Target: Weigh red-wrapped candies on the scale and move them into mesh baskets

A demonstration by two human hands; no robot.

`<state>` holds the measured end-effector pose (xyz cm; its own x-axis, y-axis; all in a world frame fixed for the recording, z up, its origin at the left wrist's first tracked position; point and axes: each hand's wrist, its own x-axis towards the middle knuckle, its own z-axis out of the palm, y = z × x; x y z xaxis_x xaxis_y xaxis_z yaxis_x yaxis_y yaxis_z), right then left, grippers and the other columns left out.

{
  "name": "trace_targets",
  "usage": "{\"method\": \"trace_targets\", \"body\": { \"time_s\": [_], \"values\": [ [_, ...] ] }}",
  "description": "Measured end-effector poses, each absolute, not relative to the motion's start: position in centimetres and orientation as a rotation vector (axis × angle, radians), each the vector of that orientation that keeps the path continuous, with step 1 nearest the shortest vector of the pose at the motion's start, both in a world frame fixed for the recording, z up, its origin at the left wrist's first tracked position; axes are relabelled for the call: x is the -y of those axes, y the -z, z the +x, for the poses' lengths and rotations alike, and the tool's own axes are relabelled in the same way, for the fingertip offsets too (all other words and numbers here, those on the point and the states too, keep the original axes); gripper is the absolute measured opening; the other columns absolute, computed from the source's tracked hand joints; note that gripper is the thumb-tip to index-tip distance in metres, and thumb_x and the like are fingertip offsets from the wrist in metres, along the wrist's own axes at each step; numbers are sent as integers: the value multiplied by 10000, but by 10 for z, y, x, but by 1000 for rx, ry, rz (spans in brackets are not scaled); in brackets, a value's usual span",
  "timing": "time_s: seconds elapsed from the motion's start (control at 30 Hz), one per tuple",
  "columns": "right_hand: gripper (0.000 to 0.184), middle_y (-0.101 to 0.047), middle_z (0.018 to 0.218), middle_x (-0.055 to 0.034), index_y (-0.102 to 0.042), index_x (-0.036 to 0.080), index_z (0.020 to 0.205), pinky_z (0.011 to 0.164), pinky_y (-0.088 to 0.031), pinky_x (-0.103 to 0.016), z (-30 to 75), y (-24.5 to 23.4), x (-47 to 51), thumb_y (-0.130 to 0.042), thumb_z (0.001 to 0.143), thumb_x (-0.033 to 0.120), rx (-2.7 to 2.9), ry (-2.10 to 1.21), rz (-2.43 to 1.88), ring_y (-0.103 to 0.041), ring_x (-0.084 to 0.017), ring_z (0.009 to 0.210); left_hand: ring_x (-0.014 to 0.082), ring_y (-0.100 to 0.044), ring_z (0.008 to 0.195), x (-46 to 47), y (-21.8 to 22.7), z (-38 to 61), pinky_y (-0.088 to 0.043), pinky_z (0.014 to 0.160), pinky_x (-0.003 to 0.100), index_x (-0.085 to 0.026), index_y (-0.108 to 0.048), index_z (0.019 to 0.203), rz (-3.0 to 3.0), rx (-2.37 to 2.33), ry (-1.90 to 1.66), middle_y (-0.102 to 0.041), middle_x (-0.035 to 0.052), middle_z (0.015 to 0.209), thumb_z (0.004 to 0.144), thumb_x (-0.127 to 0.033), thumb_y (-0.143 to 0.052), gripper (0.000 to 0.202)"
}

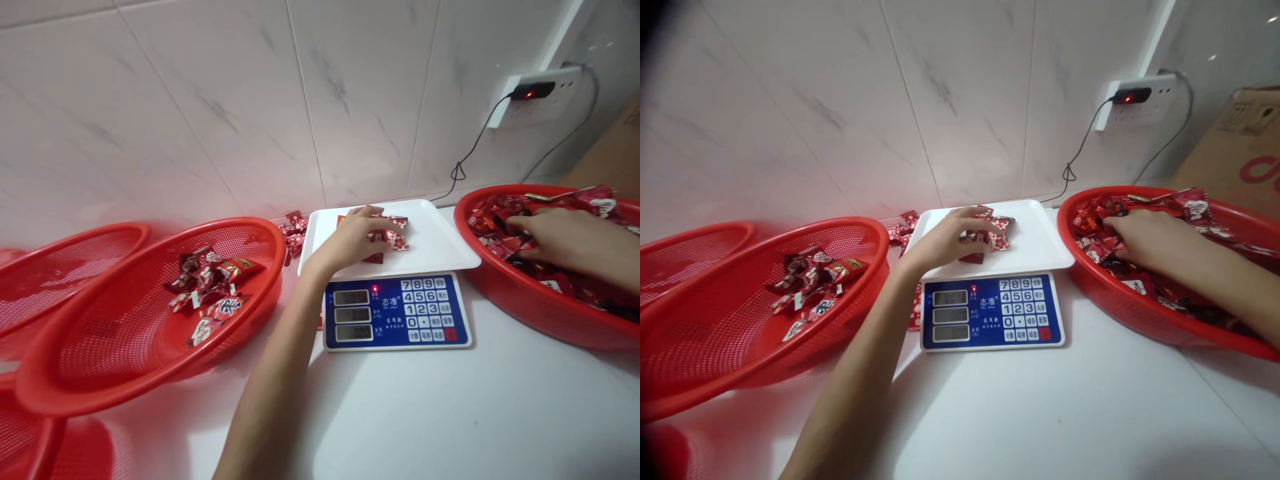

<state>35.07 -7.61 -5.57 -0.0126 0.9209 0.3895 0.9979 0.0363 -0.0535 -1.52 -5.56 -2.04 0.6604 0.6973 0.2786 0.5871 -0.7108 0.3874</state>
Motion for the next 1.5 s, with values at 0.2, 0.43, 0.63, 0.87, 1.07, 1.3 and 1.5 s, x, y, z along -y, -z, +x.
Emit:
{"method": "trace_targets", "body": {
  "time_s": [0.2,0.43,0.63,0.87,1.07,1.3,1.5],
  "values": [
    [141,-610,583,-78,-683,279,718,557,-354,-364,333,21,89,-742,661,394,1999,346,-2256,-568,-285,566,232,-527,1392,58,3,-40,-426,1177,412,-250,-731,1168,2512,-1098,-1036,-637,76,1374,931,-148,-685,262],
    [246,-651,696,-74,-680,358,844,677,-474,-450,274,-39,132,-591,897,582,1734,463,-1820,-635,-290,699,211,-624,1236,66,-13,-51,-470,1115,351,-256,-734,1069,2434,-1194,-1311,-705,33,1216,891,-136,-665,225],
    [73,-742,800,-33,-748,229,861,730,-587,-400,177,-26,108,-739,790,242,1875,-149,-1542,-710,-235,756,209,-641,1179,73,-19,-50,-464,1103,353,-283,-719,1014,2349,-1241,-1361,-739,-7,1172,895,-182,-654,169],
    [510,-767,1062,-118,-744,157,1253,911,-572,-440,158,9,68,-825,771,302,1787,-309,-1527,-721,-270,939,193,-674,1143,71,-17,-53,-517,1055,332,-252,-718,998,2351,-1215,-1264,-768,6,1133,882,-148,-652,169],
    [451,-761,970,-78,-748,191,1234,880,-562,-403,175,-10,88,-801,797,288,1565,-89,-1321,-690,-218,848,201,-688,1114,74,-22,-53,-524,1087,356,-235,-725,1026,2343,-1217,-1366,-764,20,1128,896,-146,-629,184],
    [339,-724,863,-56,-771,187,1121,829,-556,-398,179,-16,104,-780,799,291,1552,-115,-1225,-668,-202,788,203,-698,1103,77,-26,-56,-537,1095,371,-263,-736,1012,2303,-1215,-1423,-771,3,1114,896,-148,-634,192],
    [285,-716,864,-39,-759,244,1100,861,-576,-442,172,-16,108,-734,828,325,1588,-110,-1239,-690,-236,829,191,-692,1099,78,-26,-57,-533,1079,333,-246,-729,1017,2312,-1230,-1415,-763,16,1122,901,-165,-630,173]
  ]
}}
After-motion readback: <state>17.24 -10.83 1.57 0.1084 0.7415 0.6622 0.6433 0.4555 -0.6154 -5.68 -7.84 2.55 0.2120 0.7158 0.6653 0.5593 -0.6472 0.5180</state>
